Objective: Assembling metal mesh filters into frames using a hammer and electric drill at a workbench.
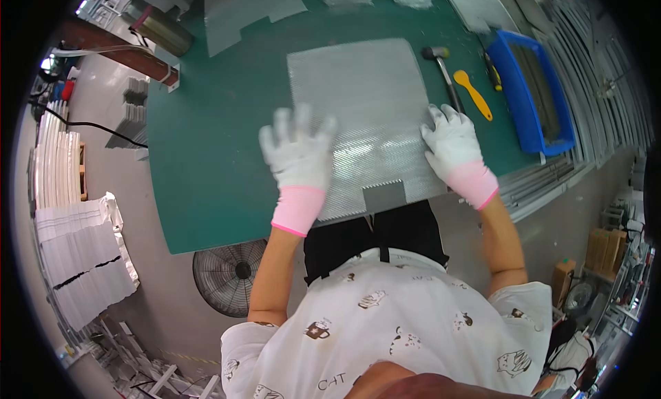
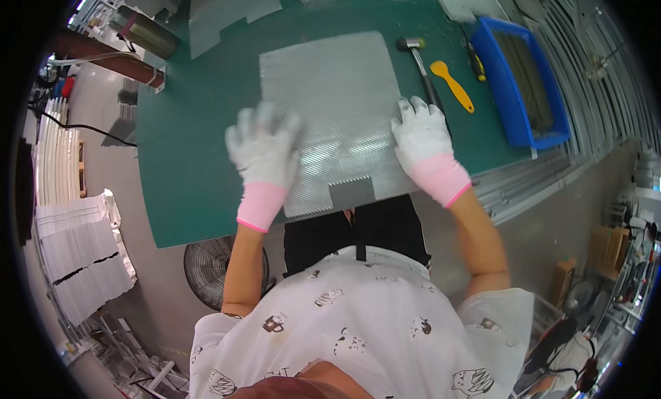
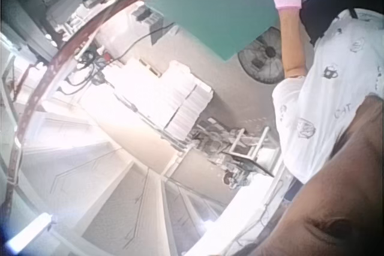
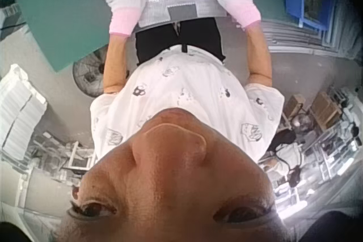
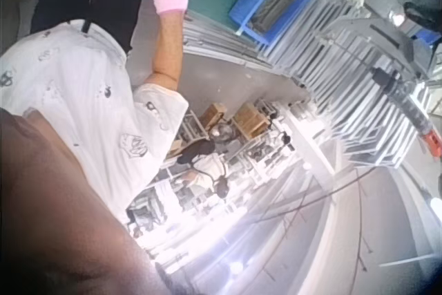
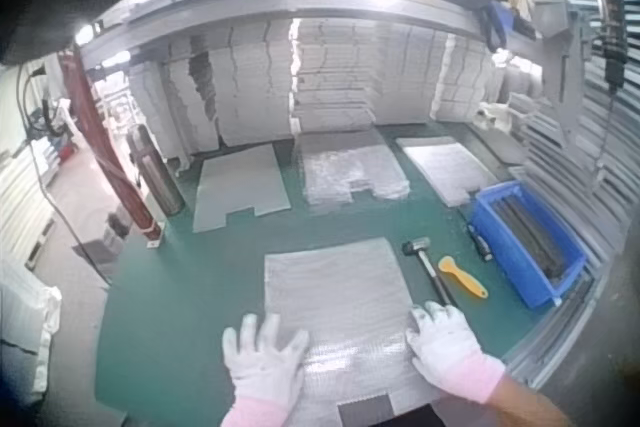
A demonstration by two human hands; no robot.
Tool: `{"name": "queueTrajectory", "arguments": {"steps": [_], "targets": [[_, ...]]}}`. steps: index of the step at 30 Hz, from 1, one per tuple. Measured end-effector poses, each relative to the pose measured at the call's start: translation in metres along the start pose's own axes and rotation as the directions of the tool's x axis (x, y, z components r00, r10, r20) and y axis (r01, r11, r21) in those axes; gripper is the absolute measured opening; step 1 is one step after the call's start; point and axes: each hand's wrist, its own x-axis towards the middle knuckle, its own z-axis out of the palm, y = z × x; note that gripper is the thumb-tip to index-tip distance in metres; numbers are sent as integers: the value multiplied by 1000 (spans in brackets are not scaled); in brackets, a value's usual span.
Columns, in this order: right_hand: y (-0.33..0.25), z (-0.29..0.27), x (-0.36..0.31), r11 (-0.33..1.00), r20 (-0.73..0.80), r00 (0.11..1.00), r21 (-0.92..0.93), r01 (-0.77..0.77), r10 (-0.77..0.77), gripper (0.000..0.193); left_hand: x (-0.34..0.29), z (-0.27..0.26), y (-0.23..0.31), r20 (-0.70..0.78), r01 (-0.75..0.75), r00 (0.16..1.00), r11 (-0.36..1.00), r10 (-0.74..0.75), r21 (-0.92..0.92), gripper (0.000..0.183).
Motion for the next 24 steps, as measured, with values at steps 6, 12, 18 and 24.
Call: {"name": "queueTrajectory", "arguments": {"steps": [6,12,18,24], "targets": [[-33,6,202,608,79,976,792,61,-201,47,-5,28,-28,82,-169,975,933,205,-318,23],[-88,79,409,653,370,729,328,-682,576,54,22,37,-6,-20,-249,966,907,258,-340,8],[-101,54,427,565,546,707,439,-699,450,121,22,36,-20,164,-93,974,939,154,-331,16],[-27,29,433,-336,119,950,942,-16,289,54,40,23,-3,215,-144,953,942,215,-305,22]]}}
